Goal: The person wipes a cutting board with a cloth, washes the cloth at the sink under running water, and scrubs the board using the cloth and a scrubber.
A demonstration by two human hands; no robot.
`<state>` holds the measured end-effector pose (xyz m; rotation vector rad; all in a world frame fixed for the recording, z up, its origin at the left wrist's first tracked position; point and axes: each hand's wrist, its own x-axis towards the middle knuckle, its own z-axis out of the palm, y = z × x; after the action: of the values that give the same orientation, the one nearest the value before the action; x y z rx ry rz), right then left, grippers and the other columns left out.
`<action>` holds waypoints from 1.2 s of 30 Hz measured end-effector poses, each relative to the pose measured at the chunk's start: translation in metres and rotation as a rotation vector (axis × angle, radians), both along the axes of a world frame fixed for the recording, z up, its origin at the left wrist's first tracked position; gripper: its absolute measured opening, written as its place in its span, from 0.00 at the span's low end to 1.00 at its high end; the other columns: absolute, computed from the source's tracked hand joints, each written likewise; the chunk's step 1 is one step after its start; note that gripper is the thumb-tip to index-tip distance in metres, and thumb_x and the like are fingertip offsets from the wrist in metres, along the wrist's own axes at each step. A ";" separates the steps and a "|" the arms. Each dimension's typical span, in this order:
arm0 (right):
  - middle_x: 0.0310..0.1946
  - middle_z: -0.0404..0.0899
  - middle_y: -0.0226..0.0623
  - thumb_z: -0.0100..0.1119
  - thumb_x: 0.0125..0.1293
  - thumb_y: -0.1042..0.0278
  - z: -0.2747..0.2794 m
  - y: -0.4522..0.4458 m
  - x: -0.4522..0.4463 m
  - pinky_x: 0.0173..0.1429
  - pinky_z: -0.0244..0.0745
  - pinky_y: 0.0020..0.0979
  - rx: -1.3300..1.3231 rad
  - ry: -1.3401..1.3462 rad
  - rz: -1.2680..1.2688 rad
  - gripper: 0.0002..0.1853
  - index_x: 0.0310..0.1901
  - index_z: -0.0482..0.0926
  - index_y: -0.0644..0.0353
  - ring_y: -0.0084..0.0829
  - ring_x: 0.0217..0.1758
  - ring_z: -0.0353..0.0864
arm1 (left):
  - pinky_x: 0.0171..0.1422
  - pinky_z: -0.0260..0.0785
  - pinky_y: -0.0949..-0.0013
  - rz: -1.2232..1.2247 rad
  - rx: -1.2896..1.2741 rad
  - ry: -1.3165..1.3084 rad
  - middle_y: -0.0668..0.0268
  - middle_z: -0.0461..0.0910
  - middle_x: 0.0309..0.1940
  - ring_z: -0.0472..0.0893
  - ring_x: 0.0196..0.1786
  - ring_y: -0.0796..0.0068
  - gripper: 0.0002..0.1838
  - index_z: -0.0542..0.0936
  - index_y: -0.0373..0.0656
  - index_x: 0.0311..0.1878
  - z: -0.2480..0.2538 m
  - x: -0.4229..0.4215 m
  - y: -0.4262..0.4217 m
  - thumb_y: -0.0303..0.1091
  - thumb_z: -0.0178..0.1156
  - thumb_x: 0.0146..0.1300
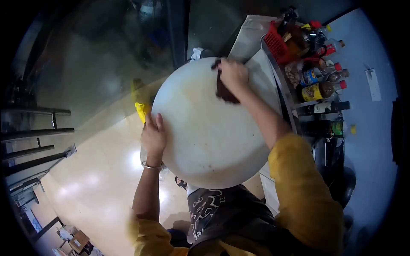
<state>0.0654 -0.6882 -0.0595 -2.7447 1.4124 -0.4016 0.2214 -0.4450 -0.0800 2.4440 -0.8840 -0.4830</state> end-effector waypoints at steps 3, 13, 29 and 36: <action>0.31 0.79 0.46 0.51 0.60 0.65 0.002 0.026 -0.019 0.35 0.72 0.44 0.104 0.021 -0.008 0.07 0.33 0.75 0.59 0.44 0.34 0.80 | 0.39 0.69 0.48 -0.009 -0.057 -0.038 0.46 0.78 0.38 0.77 0.38 0.42 0.25 0.64 0.46 0.58 -0.002 0.001 0.002 0.54 0.39 0.67; 0.32 0.79 0.42 0.50 0.61 0.64 -0.005 -0.011 0.015 0.37 0.75 0.42 -0.078 0.043 -0.027 0.08 0.34 0.75 0.57 0.42 0.35 0.81 | 0.42 0.69 0.49 0.008 -0.107 0.016 0.47 0.77 0.41 0.77 0.40 0.43 0.24 0.64 0.46 0.58 0.001 0.000 -0.002 0.52 0.41 0.67; 0.32 0.79 0.45 0.48 0.62 0.60 0.002 0.037 0.055 0.38 0.72 0.44 0.020 0.001 0.307 0.11 0.33 0.75 0.57 0.44 0.37 0.80 | 0.41 0.71 0.50 0.033 -0.081 0.015 0.50 0.78 0.40 0.78 0.39 0.46 0.23 0.67 0.48 0.57 0.005 0.002 -0.001 0.51 0.43 0.66; 0.31 0.78 0.45 0.52 0.61 0.61 0.017 0.106 -0.060 0.41 0.71 0.45 0.135 0.241 0.357 0.09 0.37 0.75 0.57 0.47 0.36 0.78 | 0.42 0.71 0.51 0.054 -0.117 0.021 0.50 0.78 0.38 0.78 0.39 0.48 0.22 0.68 0.48 0.56 -0.002 0.000 -0.001 0.49 0.44 0.65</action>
<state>0.0056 -0.5825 -0.0425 -2.9207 0.9071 0.0389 0.2218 -0.4462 -0.0816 2.3459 -0.8119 -0.4251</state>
